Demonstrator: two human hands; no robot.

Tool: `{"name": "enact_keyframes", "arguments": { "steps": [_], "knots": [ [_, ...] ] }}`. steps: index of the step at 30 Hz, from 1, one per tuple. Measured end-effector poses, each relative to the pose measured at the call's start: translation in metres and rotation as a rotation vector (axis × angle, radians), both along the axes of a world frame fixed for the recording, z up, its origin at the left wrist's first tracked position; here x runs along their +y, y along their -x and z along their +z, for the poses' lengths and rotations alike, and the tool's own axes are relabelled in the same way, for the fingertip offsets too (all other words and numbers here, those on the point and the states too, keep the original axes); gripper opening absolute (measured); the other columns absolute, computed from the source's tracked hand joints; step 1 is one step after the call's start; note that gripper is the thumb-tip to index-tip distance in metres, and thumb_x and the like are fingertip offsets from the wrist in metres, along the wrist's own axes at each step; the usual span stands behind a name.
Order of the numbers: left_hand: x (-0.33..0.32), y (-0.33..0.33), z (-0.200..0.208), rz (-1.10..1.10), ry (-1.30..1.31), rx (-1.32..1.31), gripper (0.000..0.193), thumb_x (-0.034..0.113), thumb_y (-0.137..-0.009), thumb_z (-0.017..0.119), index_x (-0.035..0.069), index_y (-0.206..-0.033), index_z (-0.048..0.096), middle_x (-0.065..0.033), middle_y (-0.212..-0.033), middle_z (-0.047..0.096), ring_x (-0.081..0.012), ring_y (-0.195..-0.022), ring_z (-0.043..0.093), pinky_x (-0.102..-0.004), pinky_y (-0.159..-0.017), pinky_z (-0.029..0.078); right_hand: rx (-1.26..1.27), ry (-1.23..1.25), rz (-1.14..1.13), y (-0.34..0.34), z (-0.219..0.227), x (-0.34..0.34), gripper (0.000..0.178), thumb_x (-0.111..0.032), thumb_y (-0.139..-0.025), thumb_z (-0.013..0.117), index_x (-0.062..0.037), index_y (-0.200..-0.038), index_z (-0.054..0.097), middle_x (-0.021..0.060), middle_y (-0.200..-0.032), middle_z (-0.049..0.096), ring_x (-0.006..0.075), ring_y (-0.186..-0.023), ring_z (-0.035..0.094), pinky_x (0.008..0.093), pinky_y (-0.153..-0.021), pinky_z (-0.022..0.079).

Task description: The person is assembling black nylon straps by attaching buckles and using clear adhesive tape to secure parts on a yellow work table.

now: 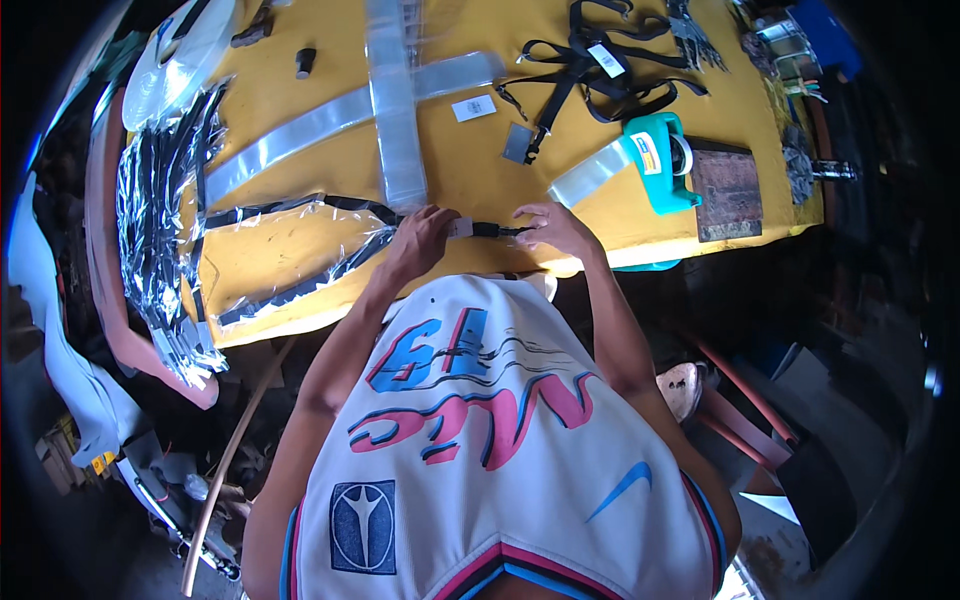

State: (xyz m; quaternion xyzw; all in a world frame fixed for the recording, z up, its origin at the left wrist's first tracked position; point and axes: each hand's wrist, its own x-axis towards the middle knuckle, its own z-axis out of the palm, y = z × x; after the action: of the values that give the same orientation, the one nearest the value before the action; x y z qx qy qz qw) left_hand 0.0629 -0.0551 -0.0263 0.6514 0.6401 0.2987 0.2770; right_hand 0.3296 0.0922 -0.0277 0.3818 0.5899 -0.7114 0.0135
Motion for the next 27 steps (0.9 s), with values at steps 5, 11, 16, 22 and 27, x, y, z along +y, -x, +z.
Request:
{"name": "enact_keyframes", "arguments": {
  "steps": [5,11,16,22,27],
  "knots": [
    [0.015,0.000,0.003,-0.054,0.059,0.029,0.018,0.009,-0.093,0.057,0.006,-0.106,0.068,-0.0166,-0.098,0.066,-0.0363,-0.093,0.064,-0.0451,-0.082,0.051,-0.002,-0.022,0.004,-0.001,0.002,0.000,0.044,-0.005,-0.082,0.077,0.0051,-0.121,0.060,0.0139,-0.084,0.072,0.0159,-0.075,0.067,0.0286,-0.069,0.052],
    [0.011,-0.003,0.013,-0.125,-0.058,-0.009,0.015,0.017,-0.088,0.069,0.006,-0.098,0.068,-0.0111,-0.097,0.066,-0.0318,-0.093,0.064,-0.0425,-0.082,0.050,-0.021,-0.048,-0.005,-0.009,0.008,-0.003,0.044,-0.006,-0.083,0.076,0.0037,-0.123,0.060,0.0121,-0.084,0.071,0.0158,-0.075,0.068,0.0286,-0.072,0.052],
    [-0.003,-0.006,-0.001,-0.202,0.022,-0.033,0.041,0.027,-0.080,0.079,0.010,-0.114,0.064,-0.0112,-0.111,0.062,-0.0311,-0.106,0.060,-0.0424,-0.090,0.048,-0.041,-0.060,-0.028,-0.011,0.010,-0.004,0.043,-0.009,-0.084,0.077,0.0032,-0.122,0.061,0.0116,-0.084,0.071,0.0149,-0.075,0.067,0.0284,-0.073,0.052],
    [-0.003,-0.005,0.011,-0.100,-0.001,0.208,0.075,0.035,-0.077,0.080,0.012,-0.142,0.048,-0.0129,-0.132,0.053,-0.0337,-0.126,0.048,-0.0479,-0.105,0.038,0.070,0.043,-0.083,-0.009,0.023,-0.004,0.044,-0.011,-0.085,0.077,0.0005,-0.124,0.061,0.0111,-0.087,0.072,0.0157,-0.076,0.069,0.0290,-0.075,0.053],
    [-0.029,0.021,0.029,-0.023,-0.043,0.271,0.074,0.033,-0.079,0.076,0.010,-0.143,0.046,-0.0133,-0.146,0.046,-0.0340,-0.138,0.040,-0.0482,-0.115,0.029,0.171,0.100,-0.219,-0.020,0.027,-0.005,0.033,-0.018,-0.092,0.071,-0.0040,-0.121,0.062,0.0074,-0.088,0.073,0.0106,-0.074,0.066,0.0223,-0.070,0.049]
  ]
}}
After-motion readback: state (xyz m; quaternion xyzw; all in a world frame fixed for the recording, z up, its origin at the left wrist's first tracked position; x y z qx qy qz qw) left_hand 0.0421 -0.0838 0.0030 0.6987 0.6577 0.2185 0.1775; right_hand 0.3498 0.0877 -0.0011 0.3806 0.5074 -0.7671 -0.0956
